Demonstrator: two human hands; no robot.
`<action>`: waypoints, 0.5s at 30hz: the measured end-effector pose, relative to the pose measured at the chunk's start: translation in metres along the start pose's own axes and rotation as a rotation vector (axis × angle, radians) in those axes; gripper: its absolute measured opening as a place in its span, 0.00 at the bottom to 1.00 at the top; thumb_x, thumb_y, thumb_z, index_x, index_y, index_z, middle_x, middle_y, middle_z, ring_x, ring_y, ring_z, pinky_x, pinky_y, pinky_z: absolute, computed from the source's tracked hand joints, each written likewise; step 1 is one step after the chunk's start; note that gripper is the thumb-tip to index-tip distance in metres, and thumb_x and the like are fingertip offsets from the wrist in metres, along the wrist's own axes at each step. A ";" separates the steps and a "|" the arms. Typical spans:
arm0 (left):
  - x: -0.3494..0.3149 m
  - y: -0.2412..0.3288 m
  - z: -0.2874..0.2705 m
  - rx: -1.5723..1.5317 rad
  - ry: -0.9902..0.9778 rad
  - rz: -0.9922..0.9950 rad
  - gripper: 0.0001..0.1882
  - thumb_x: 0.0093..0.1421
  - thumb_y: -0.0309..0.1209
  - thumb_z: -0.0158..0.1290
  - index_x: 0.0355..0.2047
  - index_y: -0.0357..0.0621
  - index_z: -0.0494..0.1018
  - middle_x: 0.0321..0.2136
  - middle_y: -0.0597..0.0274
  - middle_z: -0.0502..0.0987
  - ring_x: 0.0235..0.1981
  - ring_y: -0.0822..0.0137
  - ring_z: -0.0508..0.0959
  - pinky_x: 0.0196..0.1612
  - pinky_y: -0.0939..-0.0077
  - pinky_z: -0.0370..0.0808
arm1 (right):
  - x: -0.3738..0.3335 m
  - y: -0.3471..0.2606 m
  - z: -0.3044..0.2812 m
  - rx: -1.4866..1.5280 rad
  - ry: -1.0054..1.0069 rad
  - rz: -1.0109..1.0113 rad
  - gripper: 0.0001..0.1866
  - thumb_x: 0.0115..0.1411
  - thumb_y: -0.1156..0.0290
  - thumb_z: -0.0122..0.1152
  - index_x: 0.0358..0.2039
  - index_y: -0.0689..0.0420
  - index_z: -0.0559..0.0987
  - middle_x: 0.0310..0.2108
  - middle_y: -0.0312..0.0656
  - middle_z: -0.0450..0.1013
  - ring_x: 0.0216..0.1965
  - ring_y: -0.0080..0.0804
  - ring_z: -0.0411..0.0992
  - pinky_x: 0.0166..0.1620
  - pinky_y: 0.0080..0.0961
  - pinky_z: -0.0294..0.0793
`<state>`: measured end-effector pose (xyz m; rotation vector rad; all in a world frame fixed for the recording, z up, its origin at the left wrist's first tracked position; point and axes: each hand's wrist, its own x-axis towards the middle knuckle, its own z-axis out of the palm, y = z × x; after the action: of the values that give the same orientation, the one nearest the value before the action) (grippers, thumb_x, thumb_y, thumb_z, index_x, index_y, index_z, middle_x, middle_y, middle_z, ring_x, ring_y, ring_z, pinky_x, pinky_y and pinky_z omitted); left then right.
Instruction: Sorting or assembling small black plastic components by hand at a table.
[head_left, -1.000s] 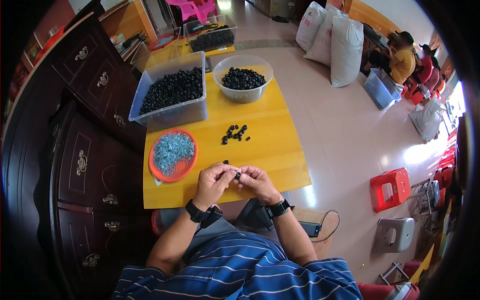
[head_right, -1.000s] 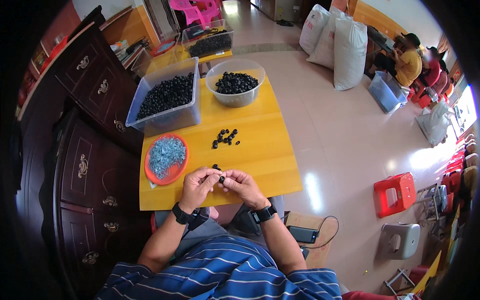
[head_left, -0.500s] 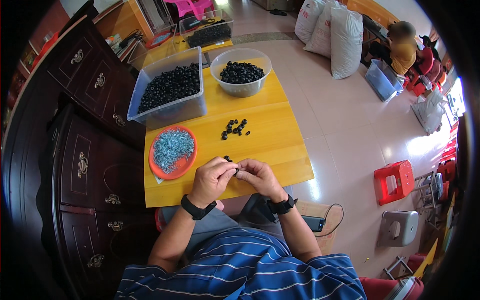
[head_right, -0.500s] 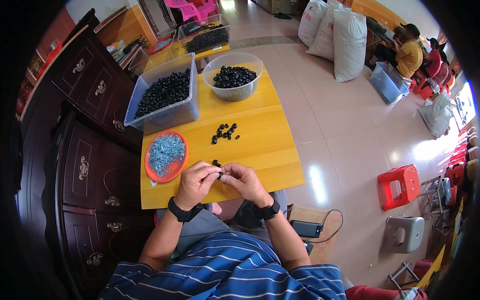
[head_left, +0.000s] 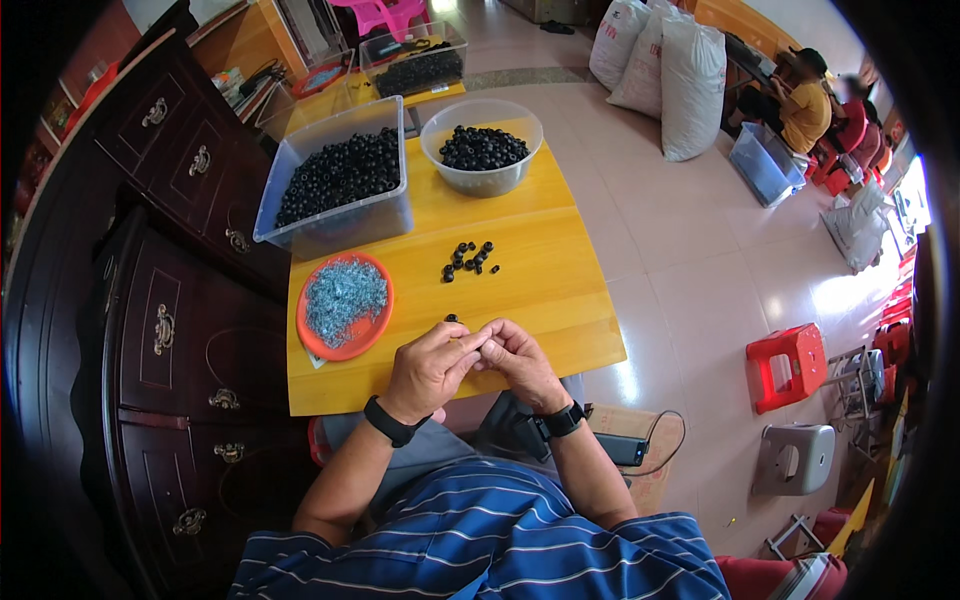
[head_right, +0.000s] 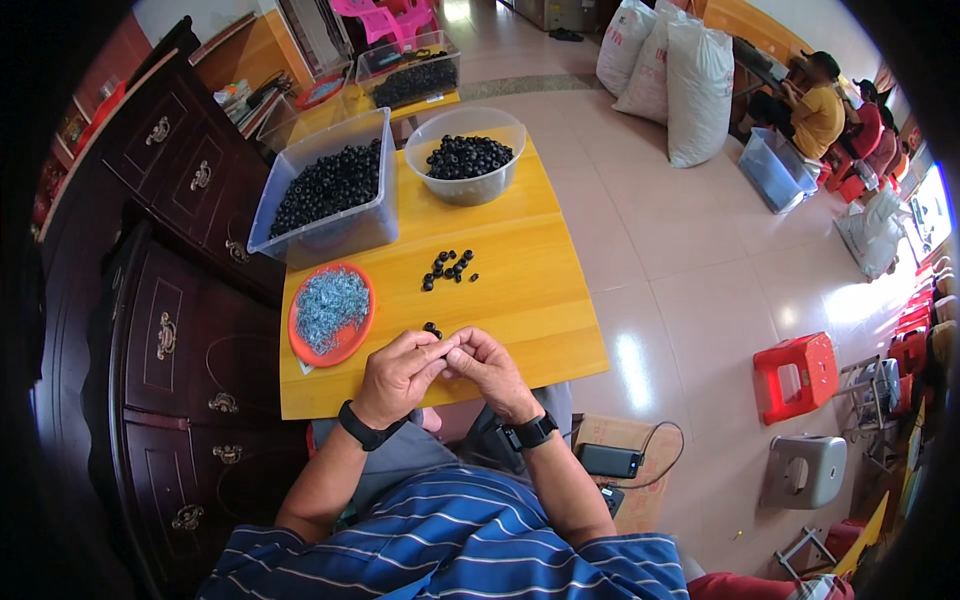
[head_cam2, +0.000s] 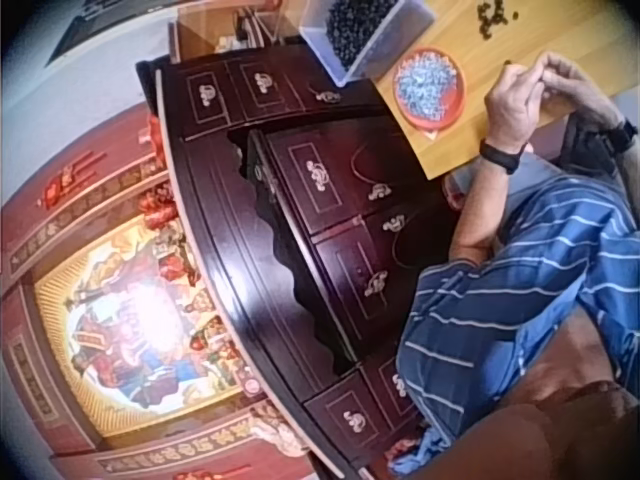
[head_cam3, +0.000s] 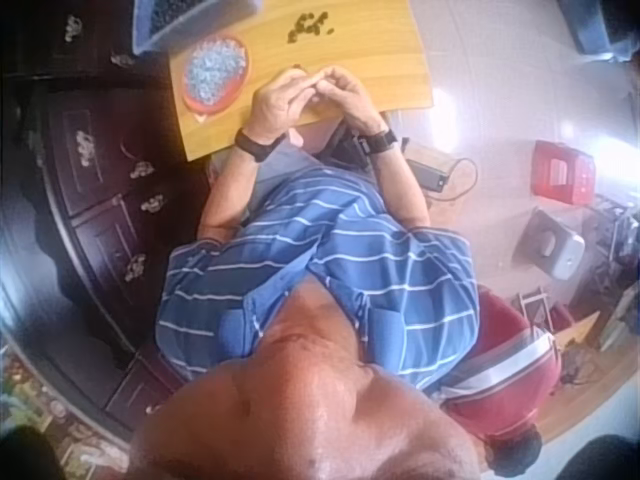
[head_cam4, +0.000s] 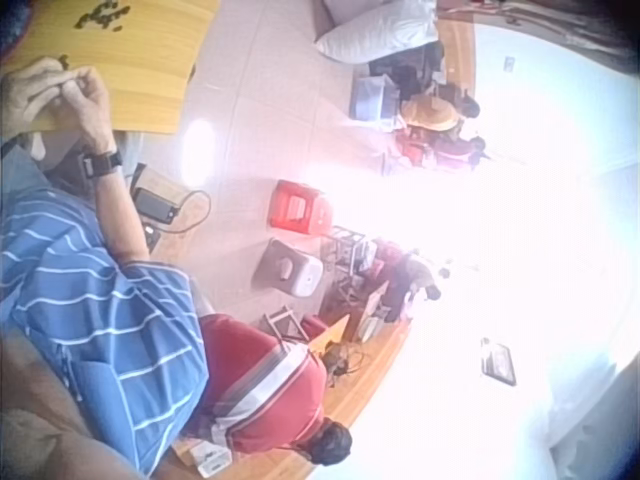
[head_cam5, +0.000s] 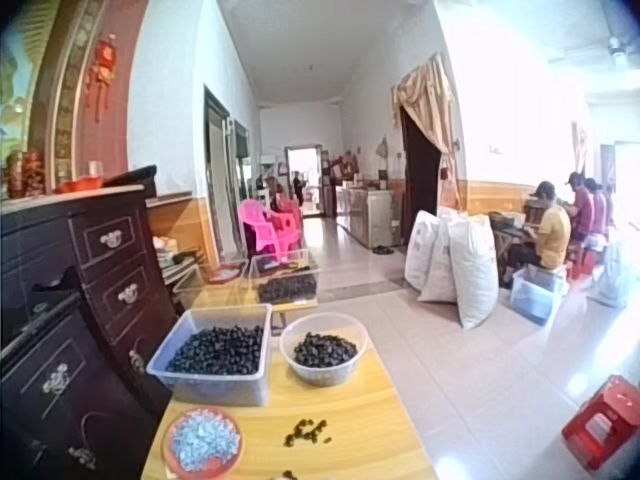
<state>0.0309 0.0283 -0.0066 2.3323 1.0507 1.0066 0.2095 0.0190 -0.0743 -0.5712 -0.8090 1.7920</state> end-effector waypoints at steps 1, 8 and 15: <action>0.001 0.002 0.000 0.002 -0.005 -0.008 0.20 0.57 0.26 0.61 0.50 0.51 0.80 0.37 0.60 0.77 0.33 0.58 0.81 0.35 0.67 0.80 | 0.000 0.000 -0.001 0.003 0.026 -0.013 0.07 0.69 0.70 0.58 0.44 0.58 0.74 0.37 0.32 0.74 0.39 0.17 0.73 0.44 0.16 0.75; 0.016 0.012 0.008 0.053 -0.049 0.008 0.16 0.59 0.24 0.59 0.48 0.43 0.79 0.37 0.56 0.78 0.36 0.57 0.82 0.37 0.70 0.79 | -0.001 0.000 -0.013 0.128 0.146 -0.064 0.06 0.66 0.72 0.61 0.42 0.55 0.74 0.33 0.31 0.74 0.35 0.17 0.72 0.40 0.16 0.73; 0.054 -0.010 0.012 -0.089 -0.056 -0.169 0.12 0.60 0.27 0.59 0.43 0.37 0.79 0.30 0.53 0.79 0.26 0.57 0.80 0.30 0.67 0.76 | -0.009 -0.018 -0.016 0.151 0.145 -0.085 0.08 0.66 0.74 0.61 0.45 0.56 0.76 0.37 0.32 0.75 0.35 0.18 0.73 0.42 0.17 0.73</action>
<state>0.0601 0.0751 0.0041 2.1476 1.1363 0.9003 0.2348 0.0192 -0.0713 -0.5523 -0.5847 1.6964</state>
